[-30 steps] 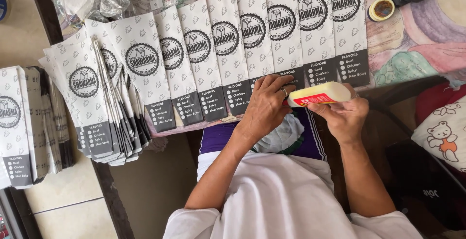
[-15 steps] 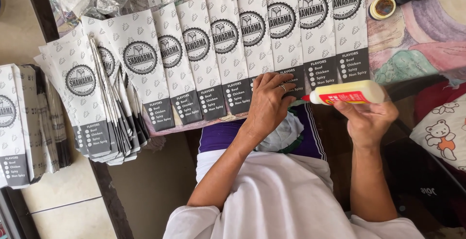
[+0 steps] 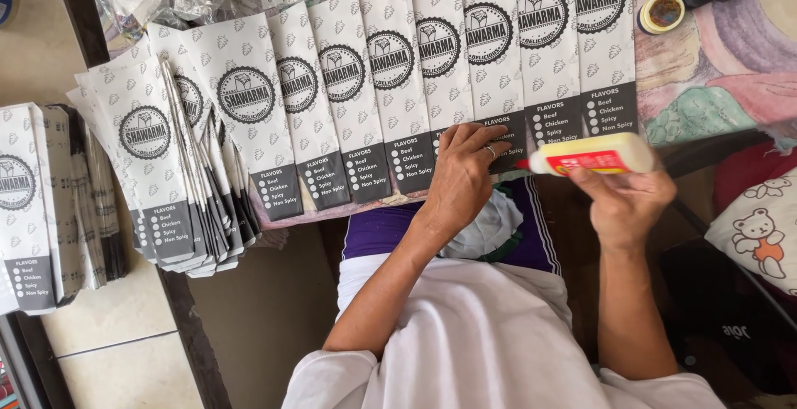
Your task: The person applies glue by hand to the edges of paper shawarma sleeves, handling one sleeve at a time from a stack and placing them into a new pile.
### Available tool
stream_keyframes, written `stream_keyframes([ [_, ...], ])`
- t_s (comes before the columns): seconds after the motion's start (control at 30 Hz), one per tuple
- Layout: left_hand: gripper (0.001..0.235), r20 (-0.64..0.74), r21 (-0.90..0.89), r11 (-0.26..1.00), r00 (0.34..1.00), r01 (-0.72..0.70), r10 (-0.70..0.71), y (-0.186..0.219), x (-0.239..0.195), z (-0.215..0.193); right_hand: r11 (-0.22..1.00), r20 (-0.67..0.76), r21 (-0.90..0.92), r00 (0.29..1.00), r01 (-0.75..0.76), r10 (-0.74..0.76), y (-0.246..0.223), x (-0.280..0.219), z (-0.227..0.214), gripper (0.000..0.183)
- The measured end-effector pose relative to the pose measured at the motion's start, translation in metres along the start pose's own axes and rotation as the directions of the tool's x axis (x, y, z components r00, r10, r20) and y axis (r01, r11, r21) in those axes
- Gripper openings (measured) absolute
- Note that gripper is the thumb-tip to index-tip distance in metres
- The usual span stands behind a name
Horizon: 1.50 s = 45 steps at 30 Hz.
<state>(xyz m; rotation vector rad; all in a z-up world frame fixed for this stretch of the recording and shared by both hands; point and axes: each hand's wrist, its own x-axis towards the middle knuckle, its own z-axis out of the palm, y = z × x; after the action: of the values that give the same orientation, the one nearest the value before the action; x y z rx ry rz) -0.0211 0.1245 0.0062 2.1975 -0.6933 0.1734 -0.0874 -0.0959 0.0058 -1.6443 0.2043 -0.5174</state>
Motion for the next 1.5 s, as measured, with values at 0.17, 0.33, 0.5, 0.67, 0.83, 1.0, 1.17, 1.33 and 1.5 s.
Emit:
stream_keyframes([
  [0.17, 0.049, -0.02, -0.025, 1.0, 1.0, -0.003, 0.002, 0.003, -0.002, 0.003, 0.99, -0.072, 0.141, 0.997, 0.001, 0.009, 0.004, 0.005, -0.016, 0.035],
  [0.33, 0.048, -0.004, -0.161, 0.987, 1.0, -0.01, 0.01, 0.005, -0.002, -0.018, 0.975, -0.066, 0.223, 0.998, 0.008, 0.007, -0.007, 0.006, -0.008, 0.04],
  [0.5, 0.013, -0.088, 0.141, 0.99, 0.996, 0.015, -0.003, -0.01, -0.016, -0.059, 0.971, -0.024, 0.239, 1.0, -0.005, 0.01, -0.008, 0.002, 0.008, 0.037],
  [0.67, 0.011, 0.013, 0.142, 0.989, 0.999, 0.029, -0.031, -0.016, -0.032, -0.063, 0.972, 0.04, 0.227, 0.998, -0.056, 0.049, -0.005, -0.007, 0.035, 0.04],
  [0.83, 0.035, 0.039, 0.112, 0.992, 0.997, 0.058, -0.063, -0.021, -0.039, -0.062, 0.989, 0.161, 0.1, 0.982, -0.112, 0.095, -0.014, -0.014, 0.049, 0.038],
  [1.0, 0.046, 0.015, 0.014, 0.999, 0.999, 0.047, -0.047, -0.017, -0.038, -0.07, 0.984, 0.306, 0.166, 0.945, 0.066, -0.115, 0.017, -0.016, 0.06, 0.039],
  [1.17, 0.047, 0.021, 0.022, 0.998, 0.998, 0.064, -0.064, -0.016, -0.039, -0.071, 0.981, 0.322, 0.186, 0.94, 0.056, -0.115, 0.023, -0.02, 0.066, 0.041],
  [1.33, 0.036, 0.004, 0.093, 0.995, 0.999, 0.032, -0.033, -0.015, -0.04, -0.069, 1.0, 0.2, -0.013, 0.98, -0.013, 0.015, -0.013, -0.012, 0.049, 0.033],
  [1.5, 0.014, -0.128, -0.014, 0.994, 0.986, 0.108, -0.109, -0.017, -0.04, -0.054, 0.995, 0.123, 0.094, 0.991, 0.033, -0.045, -0.009, -0.007, 0.037, 0.034],
])
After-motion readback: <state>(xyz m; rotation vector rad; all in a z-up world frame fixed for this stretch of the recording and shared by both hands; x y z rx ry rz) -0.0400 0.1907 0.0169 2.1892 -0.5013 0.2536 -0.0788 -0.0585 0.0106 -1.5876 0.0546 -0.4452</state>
